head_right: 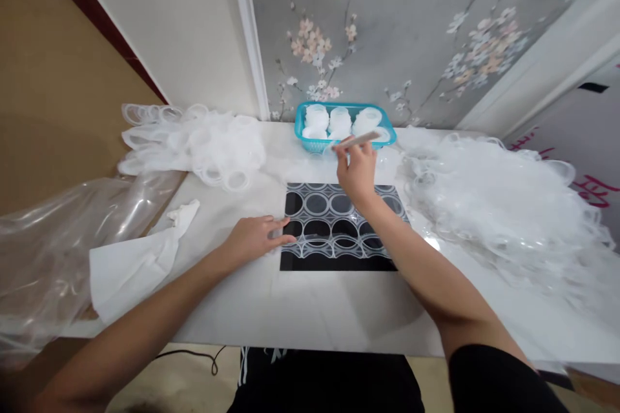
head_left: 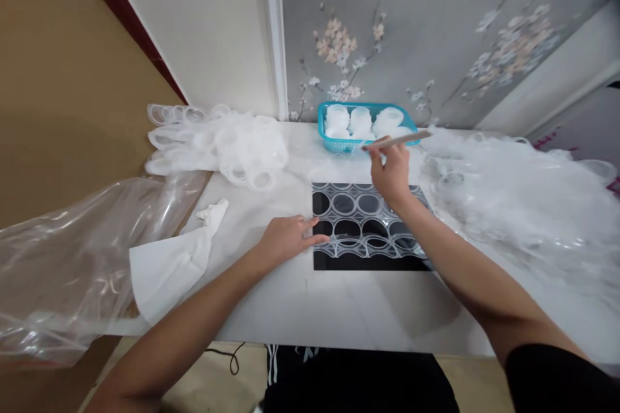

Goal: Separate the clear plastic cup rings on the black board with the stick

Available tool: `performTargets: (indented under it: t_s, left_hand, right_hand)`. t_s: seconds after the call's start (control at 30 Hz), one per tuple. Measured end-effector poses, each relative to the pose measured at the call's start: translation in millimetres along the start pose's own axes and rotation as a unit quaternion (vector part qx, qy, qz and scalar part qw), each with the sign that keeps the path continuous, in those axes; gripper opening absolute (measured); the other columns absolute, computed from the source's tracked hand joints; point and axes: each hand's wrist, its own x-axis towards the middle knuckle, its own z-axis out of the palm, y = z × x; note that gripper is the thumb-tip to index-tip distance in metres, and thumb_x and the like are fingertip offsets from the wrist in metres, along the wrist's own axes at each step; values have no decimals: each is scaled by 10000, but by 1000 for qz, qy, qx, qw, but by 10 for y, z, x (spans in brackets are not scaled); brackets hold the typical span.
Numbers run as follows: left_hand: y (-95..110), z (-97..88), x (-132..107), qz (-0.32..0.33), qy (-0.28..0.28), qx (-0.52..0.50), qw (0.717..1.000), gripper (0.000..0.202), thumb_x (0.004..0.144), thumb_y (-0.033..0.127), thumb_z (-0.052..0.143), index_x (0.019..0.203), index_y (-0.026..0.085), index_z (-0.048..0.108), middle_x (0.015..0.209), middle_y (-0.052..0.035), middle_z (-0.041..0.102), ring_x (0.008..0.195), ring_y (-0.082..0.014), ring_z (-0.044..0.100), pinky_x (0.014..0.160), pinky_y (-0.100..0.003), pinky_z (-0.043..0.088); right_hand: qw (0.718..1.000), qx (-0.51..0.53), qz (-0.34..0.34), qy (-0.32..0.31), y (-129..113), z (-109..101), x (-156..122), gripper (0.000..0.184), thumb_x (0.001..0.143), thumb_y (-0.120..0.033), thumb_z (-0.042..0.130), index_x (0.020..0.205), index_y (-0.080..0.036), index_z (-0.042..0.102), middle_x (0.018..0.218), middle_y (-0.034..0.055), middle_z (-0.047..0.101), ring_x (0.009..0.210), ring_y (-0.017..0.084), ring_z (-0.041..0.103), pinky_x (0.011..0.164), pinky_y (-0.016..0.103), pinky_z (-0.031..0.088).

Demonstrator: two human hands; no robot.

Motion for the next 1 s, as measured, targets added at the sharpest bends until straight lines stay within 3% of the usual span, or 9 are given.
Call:
performTargets:
  t_s: [0.13, 0.23, 0.4, 0.67, 0.8, 0.93, 1.0]
  left_hand:
    - [80, -18, 23, 17, 47, 34, 998, 683, 853, 723, 239, 1237, 282, 593, 1018, -28, 684, 822, -166, 649, 534, -243, 332]
    - [234, -25, 110, 51, 56, 83, 994, 671, 864, 709, 259, 1299, 280, 538, 1000, -45, 683, 772, -182, 653, 502, -249, 296]
    - [378, 19, 289, 83, 39, 133, 987, 642, 876, 689, 278, 1203, 253, 618, 865, -59, 675, 663, -196, 644, 482, -257, 271]
    - [265, 103, 313, 92, 26, 103, 990, 599, 895, 656, 294, 1238, 267, 596, 853, -50, 702, 732, -210, 657, 521, -260, 343]
    - [268, 65, 308, 101, 12, 106, 989, 636, 882, 676, 292, 1270, 253, 564, 843, -65, 706, 728, -215, 658, 546, -260, 365]
    - [272, 15, 321, 122, -1, 101, 987, 655, 859, 707, 288, 1225, 248, 578, 745, -56, 695, 672, -208, 648, 532, -252, 353]
    - [267, 7, 327, 120, -3, 95, 988, 648, 856, 711, 289, 1203, 256, 592, 730, -50, 695, 662, -205, 645, 531, -249, 347]
  right_hand:
    - [978, 101, -19, -182, 1, -157, -484, 201, 922, -264, 447, 875, -203, 633, 923, 85, 664, 936, 255, 582, 848, 437, 473]
    - [955, 178, 27, -234, -29, -179, -792, 215, 939, -304, 439, 932, -222, 637, 946, 62, 656, 959, 229, 585, 852, 389, 483]
    - [948, 200, 73, -236, -15, -156, -836, 226, 932, -346, 466, 948, -226, 656, 950, 64, 640, 960, 225, 582, 835, 376, 485]
    - [952, 181, 62, -237, -56, -178, -803, 211, 930, -310, 477, 941, -217, 666, 959, 71, 658, 969, 223, 590, 868, 385, 481]
    - [967, 112, -19, -227, -105, -190, -832, 203, 934, -258, 453, 960, -209, 649, 1010, 77, 682, 1101, 262, 548, 947, 444, 441]
    - [958, 3, -146, -249, -192, -178, -804, 221, 881, -129, 468, 976, -227, 642, 1022, 63, 710, 1284, 302, 415, 1069, 556, 284]
    - [956, -4, -151, -252, -210, -162, -757, 221, 884, -135, 466, 978, -228, 643, 991, 73, 712, 1257, 286, 457, 1075, 553, 284]
